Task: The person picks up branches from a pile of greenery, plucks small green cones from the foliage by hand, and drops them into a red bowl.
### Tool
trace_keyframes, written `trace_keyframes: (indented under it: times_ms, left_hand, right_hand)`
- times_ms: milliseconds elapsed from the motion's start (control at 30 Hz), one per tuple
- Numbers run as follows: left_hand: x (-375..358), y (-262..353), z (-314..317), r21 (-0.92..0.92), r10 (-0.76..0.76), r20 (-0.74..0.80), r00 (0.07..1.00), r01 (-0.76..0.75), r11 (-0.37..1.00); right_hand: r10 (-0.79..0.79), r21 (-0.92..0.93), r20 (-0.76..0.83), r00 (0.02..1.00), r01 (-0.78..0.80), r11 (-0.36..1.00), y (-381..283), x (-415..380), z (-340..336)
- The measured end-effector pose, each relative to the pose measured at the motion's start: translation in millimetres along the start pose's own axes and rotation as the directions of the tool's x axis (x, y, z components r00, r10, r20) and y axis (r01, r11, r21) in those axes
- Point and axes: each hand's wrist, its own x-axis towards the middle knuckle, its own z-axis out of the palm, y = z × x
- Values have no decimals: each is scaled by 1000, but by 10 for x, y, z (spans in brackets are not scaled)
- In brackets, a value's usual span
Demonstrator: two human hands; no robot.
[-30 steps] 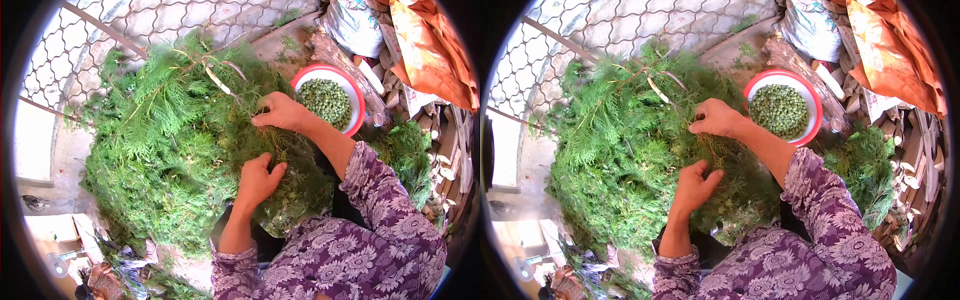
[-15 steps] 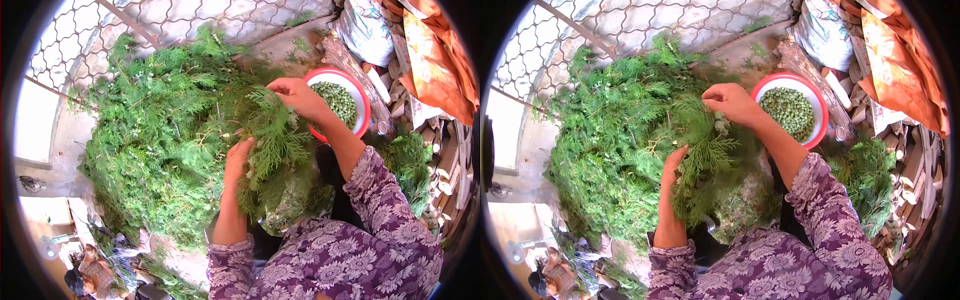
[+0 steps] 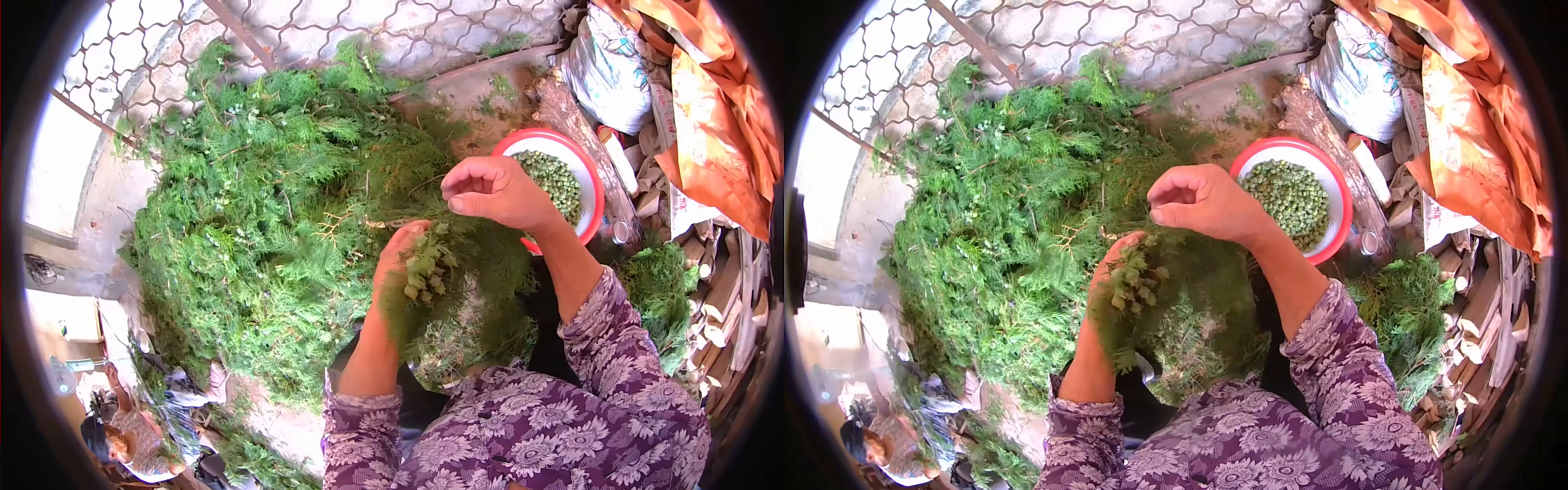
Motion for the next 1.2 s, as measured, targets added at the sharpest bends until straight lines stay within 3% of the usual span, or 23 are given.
trace_keyframes:
  times_ms: [33, 100, 133, 200, 233, 367, 700, 767, 800, 867, 900, 933, 967, 1000, 1067, 1100, 1200]
  left_hand:
    - [-50, 30, 3, 0, 3, 2, 1000, -3, 1000]
    - [-150, 74, 6, -115, 103, 147, 984, -86, 990]
    - [-182, 93, 29, -115, 104, 148, 984, -87, 990]
    - [-233, 108, 72, -146, 269, 120, 956, -251, 957]
    - [-140, 0, -96, -172, 166, -11, 986, -166, 971]
    - [-271, 257, 177, 6, 185, 97, 978, -186, 982]
    - [-397, 355, 340, 194, 195, 39, 980, -199, 961]
    - [-421, 361, 386, 74, 208, 54, 977, -212, 974]
    - [-312, 308, 247, 75, 208, 55, 977, -212, 974]
    - [-45, 227, -55, -222, 47, -16, 999, -49, 974]
    - [-56, 204, -73, -221, 47, -15, 999, -49, 974]
    - [-92, 179, -72, 91, 219, 3, 976, -219, 971]
    - [-122, 182, -40, 387, 372, 73, 926, -370, 845]
    - [-112, 175, -33, 387, 372, 73, 925, -371, 844]
    - [-75, 166, -36, 714, 547, 59, 835, -418, 561]
    - [-69, 150, -71, 715, 548, 59, 834, -418, 560]
    - [-51, 35, -328, 909, 609, 326, 723, -417, 7]
  right_hand:
    - [4, 15, 2, 1000, -4, 1000, -6, -2, -2]
    - [6, 16, 18, 1000, -6, 1000, 6, -4, -37]
    - [10, 19, 33, 999, -11, 1000, 15, -6, -50]
    - [23, 0, 32, 999, -23, 1000, 19, -8, -34]
    - [37, -20, 31, 999, -36, 999, 22, -10, -26]
    - [41, -60, -2, 999, -41, 997, 53, -9, -1]
    - [-3, -151, -66, 998, -7, 989, -8, -52, 26]
    - [-35, -162, -78, 996, 22, 987, -7, -46, 33]
    - [-90, -251, -83, 992, 66, 966, -4, -44, 39]
    - [-145, -339, -84, 986, 109, 935, 8, -43, 49]
    - [-196, -431, -49, 979, 156, 889, 17, -41, 52]
    - [-242, -518, -8, 970, 203, 831, 28, -38, 55]
    - [-243, -518, -8, 970, 204, 831, 46, -37, 66]
    - [-246, -540, -4, 969, 205, 817, 68, -39, 83]
    - [-249, -561, 1, 968, 207, 802, 80, -32, 106]
    - [-266, -581, -4, 964, 214, 785, 81, -30, 116]
    - [-279, -589, -18, 960, 215, 779, 89, -23, 127]
